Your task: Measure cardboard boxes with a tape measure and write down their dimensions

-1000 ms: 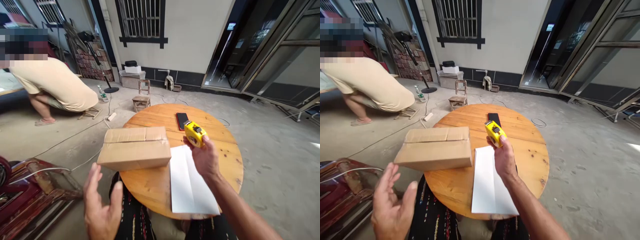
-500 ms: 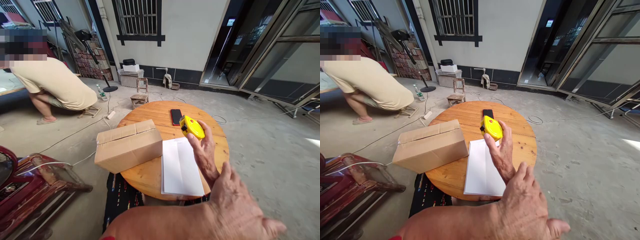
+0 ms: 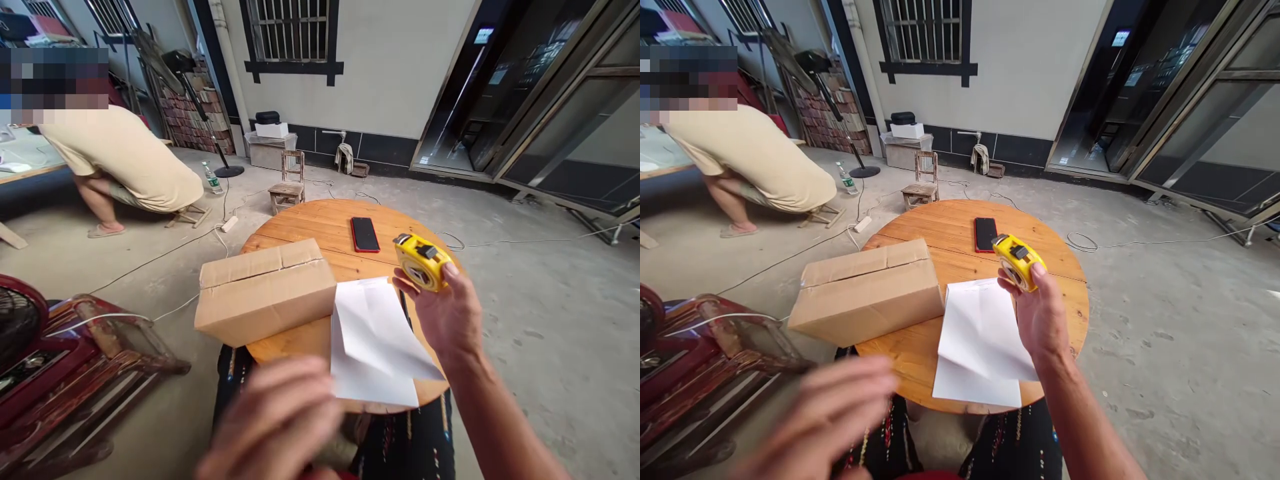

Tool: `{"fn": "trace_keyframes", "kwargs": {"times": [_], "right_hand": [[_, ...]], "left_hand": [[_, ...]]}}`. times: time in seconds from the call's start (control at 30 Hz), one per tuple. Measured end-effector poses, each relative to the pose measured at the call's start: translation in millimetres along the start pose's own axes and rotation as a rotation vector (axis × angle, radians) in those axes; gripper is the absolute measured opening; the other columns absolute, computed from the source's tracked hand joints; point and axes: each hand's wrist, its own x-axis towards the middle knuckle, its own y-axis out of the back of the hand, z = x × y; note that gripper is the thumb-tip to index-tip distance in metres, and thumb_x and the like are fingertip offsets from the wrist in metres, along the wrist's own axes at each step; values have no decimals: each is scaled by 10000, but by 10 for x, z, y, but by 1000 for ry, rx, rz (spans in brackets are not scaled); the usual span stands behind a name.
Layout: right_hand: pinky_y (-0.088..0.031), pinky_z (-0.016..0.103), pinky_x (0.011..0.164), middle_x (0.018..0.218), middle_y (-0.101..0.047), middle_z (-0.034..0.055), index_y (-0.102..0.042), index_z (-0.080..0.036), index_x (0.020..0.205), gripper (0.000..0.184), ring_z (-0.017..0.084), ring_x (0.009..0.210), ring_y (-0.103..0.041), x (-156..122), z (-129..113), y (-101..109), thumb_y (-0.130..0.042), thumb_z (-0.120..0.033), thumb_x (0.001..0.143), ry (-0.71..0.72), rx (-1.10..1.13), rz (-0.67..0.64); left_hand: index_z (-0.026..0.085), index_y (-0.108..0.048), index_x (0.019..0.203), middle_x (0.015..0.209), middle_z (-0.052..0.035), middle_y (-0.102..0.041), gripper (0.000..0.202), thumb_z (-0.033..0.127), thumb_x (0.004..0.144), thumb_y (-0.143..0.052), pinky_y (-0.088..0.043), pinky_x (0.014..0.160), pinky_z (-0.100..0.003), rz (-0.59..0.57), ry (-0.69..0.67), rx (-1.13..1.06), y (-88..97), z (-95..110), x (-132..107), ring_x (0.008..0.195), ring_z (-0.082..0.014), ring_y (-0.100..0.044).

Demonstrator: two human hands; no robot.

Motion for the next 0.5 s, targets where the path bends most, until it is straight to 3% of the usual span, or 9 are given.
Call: {"fn": "trace_keyframes", "kwargs": {"times": [0.07,0.1,0.2,0.3,0.5], "right_hand": [[-554,403,795,1008,-748,32,-742,-264,963,303,243,857,-697,-93,34,15,-660,-480,767,-66,12,-9],[-560,411,796,1013,-751,41,-745,-256,963,320,253,868,-699,-134,50,19,-672,-487,755,-94,10,-12],[-573,415,796,1015,-759,71,-755,-231,963,362,263,872,-704,-225,94,27,-698,-500,727,-180,-20,-7],[-584,408,802,1029,-761,89,-759,-220,967,378,259,866,-710,-263,129,29,-700,-504,723,-238,-35,-5],[-589,465,778,1020,-768,121,-775,-217,938,416,317,867,-726,-213,129,-60,-664,-566,739,-281,-108,-134]], "left_hand": [[368,-600,1313,1339,-13,-605,588,169,771,-713,-386,1103,-572,325,-179,389,306,-199,57,1316,-355,-476],[352,-567,1353,1407,-11,-553,648,174,752,-732,-340,1132,-583,385,-227,517,407,-317,103,1357,-367,-430],[295,-485,1425,1500,-61,-462,714,230,763,-742,-308,1137,-577,347,-272,790,518,-679,234,1381,-377,-397],[261,-529,1364,1447,-106,-521,591,211,800,-700,-293,1126,-571,311,-260,959,484,-939,295,1354,-365,-439],[240,-616,1211,1310,-108,-628,426,152,796,-656,-307,1110,-571,304,-335,981,641,-1155,442,1319,-343,-481]]}}
